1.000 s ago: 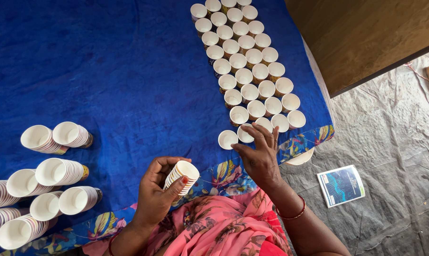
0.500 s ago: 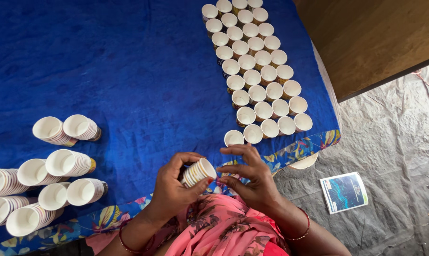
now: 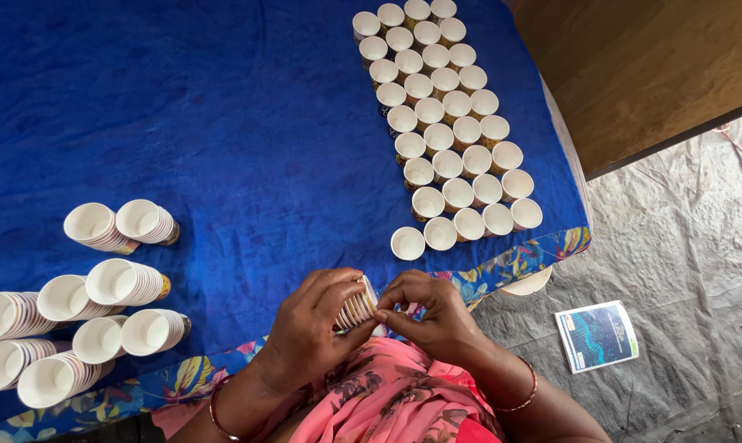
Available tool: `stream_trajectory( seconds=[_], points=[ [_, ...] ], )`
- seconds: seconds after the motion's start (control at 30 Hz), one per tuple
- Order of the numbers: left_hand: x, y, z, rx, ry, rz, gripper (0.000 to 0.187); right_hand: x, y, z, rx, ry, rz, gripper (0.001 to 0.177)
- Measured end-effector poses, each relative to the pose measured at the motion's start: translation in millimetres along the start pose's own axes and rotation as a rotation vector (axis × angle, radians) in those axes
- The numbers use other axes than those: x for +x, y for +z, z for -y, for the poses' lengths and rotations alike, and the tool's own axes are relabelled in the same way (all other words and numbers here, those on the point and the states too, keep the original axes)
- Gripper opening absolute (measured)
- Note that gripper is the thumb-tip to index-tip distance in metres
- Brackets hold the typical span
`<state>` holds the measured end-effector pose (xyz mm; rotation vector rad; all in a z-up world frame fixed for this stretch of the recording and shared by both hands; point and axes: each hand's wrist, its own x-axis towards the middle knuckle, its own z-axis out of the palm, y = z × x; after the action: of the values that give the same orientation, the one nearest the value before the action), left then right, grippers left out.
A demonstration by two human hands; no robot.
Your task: The person organizes paper cups by taking them from a stack and placing them into rows on a blue surface, and then stacks some back together.
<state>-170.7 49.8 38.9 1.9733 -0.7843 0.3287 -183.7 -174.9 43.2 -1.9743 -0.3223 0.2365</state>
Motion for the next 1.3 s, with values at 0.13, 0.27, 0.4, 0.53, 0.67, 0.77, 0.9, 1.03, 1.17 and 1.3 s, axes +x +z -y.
stream_trajectory(
  seconds=[0.13, 0.27, 0.4, 0.53, 0.67, 0.77, 0.9, 1.03, 1.17, 1.3],
  points=[
    [-3, -1, 3, -0.05, -0.134, -0.076, 0.049, 10, -28, 10, -0.073, -0.138, -0.077, 0.009],
    [-11, -4, 8, -0.228, -0.354, -0.148, 0.045, 38, -68, 15, -0.601, -0.376, -0.195, 0.012],
    [-18, -8, 11, -0.257, -0.375, -0.169, 0.044, 80, -83, 3, -0.892, -0.55, -0.097, 0.009],
    [-24, -10, 10, -0.368, -0.459, -0.163, 0.044, 99, -83, -17, -1.005, -0.614, 0.025, 0.011],
    [-29, -13, 12, -0.32, -0.456, -0.175, 0.043, 104, -82, -30, -1.098, -0.583, 0.09, 0.016],
    [-30, -12, 14, -0.321, -0.45, -0.184, 0.044, 102, -81, -33, -1.116, -0.59, 0.107, 0.016],
    [-31, -10, 16, -0.366, -0.457, -0.189, 0.043, 100, -83, -34, -1.125, -0.592, 0.116, 0.015],
    [-30, -9, 14, -0.384, -0.488, -0.169, 0.043, 97, -85, -32, -1.126, -0.581, 0.116, 0.013],
    [-30, -8, 14, -0.388, -0.504, -0.16, 0.044, 95, -87, -29, -1.118, -0.586, 0.104, 0.012],
    [-31, -7, 16, -0.4, -0.523, -0.15, 0.044, 91, -94, -20, -1.03, -0.622, -0.038, 0.014]
  ],
)
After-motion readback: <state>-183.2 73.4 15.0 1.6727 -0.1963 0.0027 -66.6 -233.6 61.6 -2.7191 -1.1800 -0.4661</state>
